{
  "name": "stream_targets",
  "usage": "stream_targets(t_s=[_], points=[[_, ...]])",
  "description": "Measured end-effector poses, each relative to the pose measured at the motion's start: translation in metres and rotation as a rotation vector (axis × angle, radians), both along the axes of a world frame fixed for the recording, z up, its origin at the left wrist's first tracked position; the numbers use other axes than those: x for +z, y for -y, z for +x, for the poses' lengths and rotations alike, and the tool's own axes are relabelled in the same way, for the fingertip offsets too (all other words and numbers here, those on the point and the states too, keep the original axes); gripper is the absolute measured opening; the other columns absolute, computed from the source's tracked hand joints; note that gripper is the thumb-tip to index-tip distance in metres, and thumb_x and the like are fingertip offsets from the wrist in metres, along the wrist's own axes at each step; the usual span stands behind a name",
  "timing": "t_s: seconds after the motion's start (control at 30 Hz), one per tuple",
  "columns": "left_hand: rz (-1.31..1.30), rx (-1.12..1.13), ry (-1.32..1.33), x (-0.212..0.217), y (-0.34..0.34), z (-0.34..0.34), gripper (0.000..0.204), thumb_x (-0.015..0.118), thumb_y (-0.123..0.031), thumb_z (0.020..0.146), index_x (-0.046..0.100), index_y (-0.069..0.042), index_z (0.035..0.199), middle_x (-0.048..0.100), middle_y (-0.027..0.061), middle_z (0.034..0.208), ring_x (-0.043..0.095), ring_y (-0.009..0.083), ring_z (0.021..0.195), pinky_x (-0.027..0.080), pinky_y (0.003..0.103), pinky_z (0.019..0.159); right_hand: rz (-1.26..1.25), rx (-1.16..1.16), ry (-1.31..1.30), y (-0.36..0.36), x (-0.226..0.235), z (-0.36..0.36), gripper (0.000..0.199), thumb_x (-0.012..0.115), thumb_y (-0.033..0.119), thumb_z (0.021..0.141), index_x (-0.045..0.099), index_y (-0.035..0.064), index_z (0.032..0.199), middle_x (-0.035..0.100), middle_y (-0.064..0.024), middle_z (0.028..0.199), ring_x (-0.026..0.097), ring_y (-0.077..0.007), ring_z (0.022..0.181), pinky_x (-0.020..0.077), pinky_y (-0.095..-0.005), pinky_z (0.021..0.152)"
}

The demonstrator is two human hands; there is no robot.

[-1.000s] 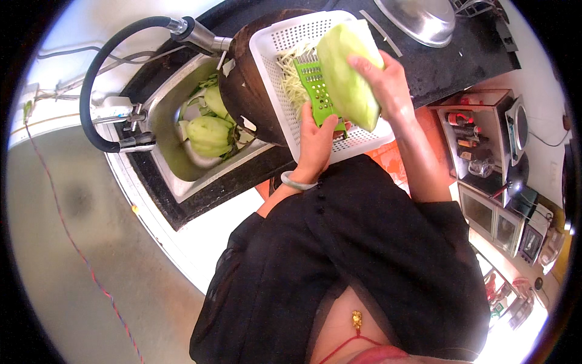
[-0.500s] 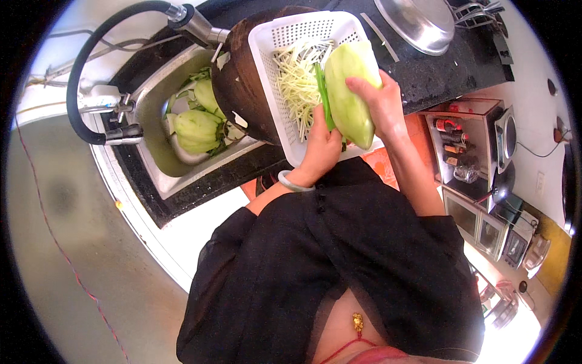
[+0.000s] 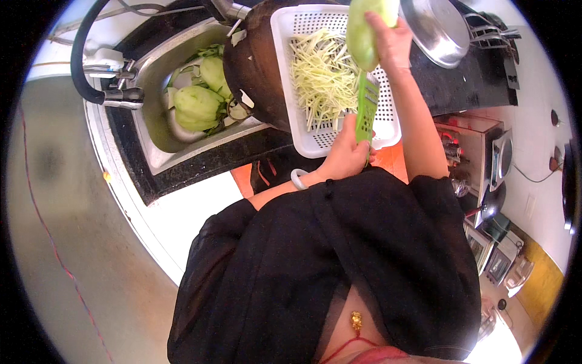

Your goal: The person slices a squash using a cleaver on a cutting board, then uses a manual slicer tool to shred another squash piece into a white plastic basket.

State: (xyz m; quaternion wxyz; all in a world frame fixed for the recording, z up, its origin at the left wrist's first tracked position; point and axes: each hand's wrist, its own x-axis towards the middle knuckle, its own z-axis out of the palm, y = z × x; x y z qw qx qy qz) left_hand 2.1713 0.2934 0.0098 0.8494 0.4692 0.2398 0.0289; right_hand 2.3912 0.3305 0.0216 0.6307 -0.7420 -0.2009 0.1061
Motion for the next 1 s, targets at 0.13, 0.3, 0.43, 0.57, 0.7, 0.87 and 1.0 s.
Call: stream_targets(t_s=[0.13,0.3,0.43,0.57,0.7,0.87,1.0], points=[[-0.062,0.231,-0.020,-0.005,-0.018,0.004,0.039,0.044,0.003,0.086,0.031,-0.004,0.122,0.052,0.0112,0.108,0.062,0.0182,0.080,0.052,0.030,0.066,-0.025,0.009,-0.089,0.025,0.037,-0.018,0.042,0.072,0.023,0.075,0.061,-0.0075,0.101,0.067,-0.0136,0.089,0.064,-0.0166,0.074,0.0512,-0.0291,0.068],[0.148,0.252,0.088,-0.017,-0.019,0.012,0.038,0.043,0.005,0.086,0.031,-0.002,0.122,0.050,0.0130,0.109,0.061,0.0189,0.081,0.050,0.029,0.063,-0.215,0.179,-0.171,0.071,0.043,-0.076,0.037,0.070,0.018,0.077,0.061,-0.0048,0.105,0.067,-0.0131,0.094,0.063,-0.0139,0.079,0.0508,-0.0277,0.070],[0.380,0.200,0.108,-0.023,-0.003,0.012,0.037,0.041,0.006,0.086,0.029,0.000,0.120,0.049,0.0152,0.098,0.060,0.0197,0.074,0.051,0.031,0.060,-0.157,0.087,-0.222,0.064,0.032,-0.078,0.036,0.070,0.019,0.077,0.062,-0.0063,0.102,0.067,-0.0115,0.090,0.063,-0.0143,0.073,0.0509,-0.0276,0.066],[0.387,0.183,0.059,-0.023,0.002,0.017,0.032,0.040,0.006,0.085,0.025,0.002,0.113,0.048,0.0173,0.098,0.061,0.0210,0.074,0.054,0.032,0.061,-0.082,0.052,-0.269,0.041,0.031,-0.051,0.038,0.070,0.021,0.077,0.061,-0.0074,0.101,0.066,-0.0122,0.086,0.063,-0.0158,0.069,0.0511,-0.0284,0.063],[0.208,0.275,0.075,-0.019,-0.005,0.019,0.032,0.039,0.006,0.085,0.024,0.002,0.113,0.047,0.0180,0.098,0.062,0.0212,0.074,0.055,0.031,0.062,-0.064,0.154,-0.317,0.026,0.016,-0.034,0.039,0.070,0.022,0.077,0.061,-0.0076,0.101,0.065,-0.0114,0.086,0.062,-0.0161,0.069,0.0509,-0.0291,0.063],[0.310,0.108,-0.068,-0.015,0.009,0.008,0.031,0.040,0.004,0.084,0.026,0.002,0.111,0.050,0.0186,0.088,0.062,0.0240,0.074,0.052,0.036,0.060,-0.010,0.001,-0.370,0.009,-0.004,-0.014,0.038,0.069,0.021,0.077,0.061,-0.0073,0.100,0.065,-0.0115,0.088,0.062,-0.0180,0.073,0.0512,-0.0318,0.064],[0.368,0.148,0.102,-0.015,0.026,0.006,0.039,0.045,0.001,0.081,0.031,0.001,0.117,0.054,0.0226,0.088,0.062,0.0262,0.072,0.049,0.039,0.065,0.173,-0.078,-0.244,0.003,0.013,0.014,0.041,0.070,0.019,0.077,0.059,-0.0093,0.104,0.064,-0.0130,0.092,0.063,-0.0191,0.078,0.0513,-0.0297,0.067]])
